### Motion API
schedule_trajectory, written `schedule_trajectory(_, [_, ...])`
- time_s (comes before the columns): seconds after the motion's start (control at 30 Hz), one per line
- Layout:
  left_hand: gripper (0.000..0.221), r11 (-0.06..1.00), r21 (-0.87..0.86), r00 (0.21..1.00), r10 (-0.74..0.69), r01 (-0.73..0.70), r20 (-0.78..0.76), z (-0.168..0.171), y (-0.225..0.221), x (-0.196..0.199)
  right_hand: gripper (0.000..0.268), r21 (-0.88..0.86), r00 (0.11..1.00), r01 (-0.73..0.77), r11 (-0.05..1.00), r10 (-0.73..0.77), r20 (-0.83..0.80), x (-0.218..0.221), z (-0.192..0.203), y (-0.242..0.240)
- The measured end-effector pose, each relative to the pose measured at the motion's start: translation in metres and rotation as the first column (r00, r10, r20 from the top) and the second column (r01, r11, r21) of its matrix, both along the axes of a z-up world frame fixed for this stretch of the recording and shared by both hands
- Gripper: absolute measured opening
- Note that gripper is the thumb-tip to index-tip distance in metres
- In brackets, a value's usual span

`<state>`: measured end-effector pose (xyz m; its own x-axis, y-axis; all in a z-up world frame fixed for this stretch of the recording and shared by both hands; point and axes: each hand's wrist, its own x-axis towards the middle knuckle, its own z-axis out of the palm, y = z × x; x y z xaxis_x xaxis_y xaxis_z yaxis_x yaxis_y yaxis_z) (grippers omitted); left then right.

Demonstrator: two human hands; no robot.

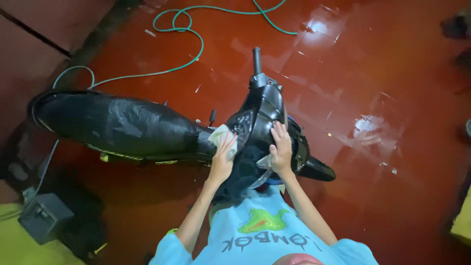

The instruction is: The person wipes the front fairing and dashboard area of a black motorcycle using a white cloth. They repeatedly rub the surface around the instrument cluster and handlebars, occasionally folding the cloth to use a cleaner section.

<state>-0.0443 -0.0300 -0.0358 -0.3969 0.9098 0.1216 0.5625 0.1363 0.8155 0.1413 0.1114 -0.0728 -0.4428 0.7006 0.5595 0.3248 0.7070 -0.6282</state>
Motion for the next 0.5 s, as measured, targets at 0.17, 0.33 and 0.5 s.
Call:
schedule_trajectory(0.17, [0.070, 0.995, -0.096, 0.999, -0.042, 0.042, -0.002, 0.018, -0.055, 0.013, 0.054, -0.027, 0.999, -0.036, 0.999, 0.037, 0.034, 0.001, 0.006, -0.005])
schedule_trajectory(0.33, [0.045, 0.955, 0.057, 0.957, 0.287, -0.290, 0.053, 0.080, -0.060, 0.051, 0.055, -0.160, 0.984, -0.161, 0.974, 0.170, 0.044, 0.006, 0.015, -0.011])
schedule_trajectory(0.5, [0.022, 0.928, 0.316, 0.971, 0.142, -0.198, 0.192, 0.086, -0.054, 0.088, 0.048, -0.366, 0.895, -0.432, 0.824, 0.342, -0.287, 0.015, 0.079, -0.069])
